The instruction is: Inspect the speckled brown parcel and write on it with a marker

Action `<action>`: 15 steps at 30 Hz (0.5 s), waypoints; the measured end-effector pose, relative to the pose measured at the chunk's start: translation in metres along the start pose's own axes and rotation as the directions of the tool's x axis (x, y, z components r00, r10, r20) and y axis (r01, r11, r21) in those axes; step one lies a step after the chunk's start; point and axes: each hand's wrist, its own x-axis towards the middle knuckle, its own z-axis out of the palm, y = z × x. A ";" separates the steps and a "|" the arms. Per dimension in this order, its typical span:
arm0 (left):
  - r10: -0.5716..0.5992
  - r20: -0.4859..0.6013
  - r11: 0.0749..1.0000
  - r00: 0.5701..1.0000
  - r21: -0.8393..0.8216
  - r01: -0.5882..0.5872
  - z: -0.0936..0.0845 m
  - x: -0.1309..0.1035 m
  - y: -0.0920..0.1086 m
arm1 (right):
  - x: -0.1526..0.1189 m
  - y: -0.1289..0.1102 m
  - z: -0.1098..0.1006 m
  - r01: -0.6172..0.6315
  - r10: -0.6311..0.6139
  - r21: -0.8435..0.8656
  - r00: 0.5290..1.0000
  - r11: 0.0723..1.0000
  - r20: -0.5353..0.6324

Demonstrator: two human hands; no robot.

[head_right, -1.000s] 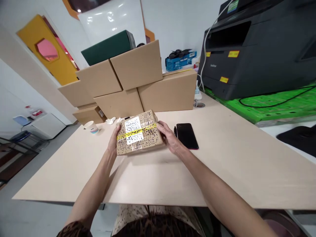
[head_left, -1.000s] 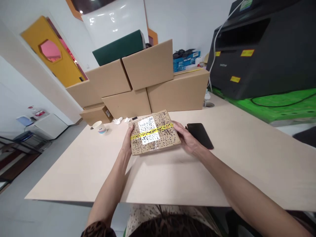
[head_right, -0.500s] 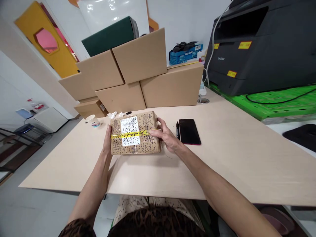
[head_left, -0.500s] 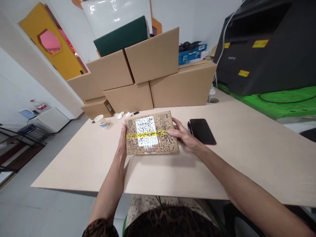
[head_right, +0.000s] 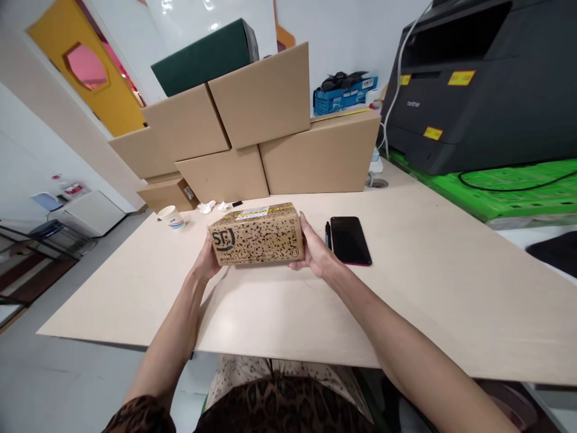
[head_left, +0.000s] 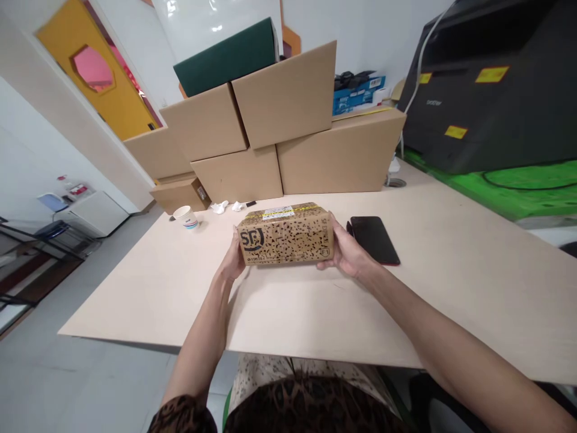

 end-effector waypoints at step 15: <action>0.251 0.013 0.963 0.968 -0.109 -0.248 0.008 -0.006 0.003 | 0.000 0.000 0.002 0.238 -0.255 0.179 0.964 0.955 0.079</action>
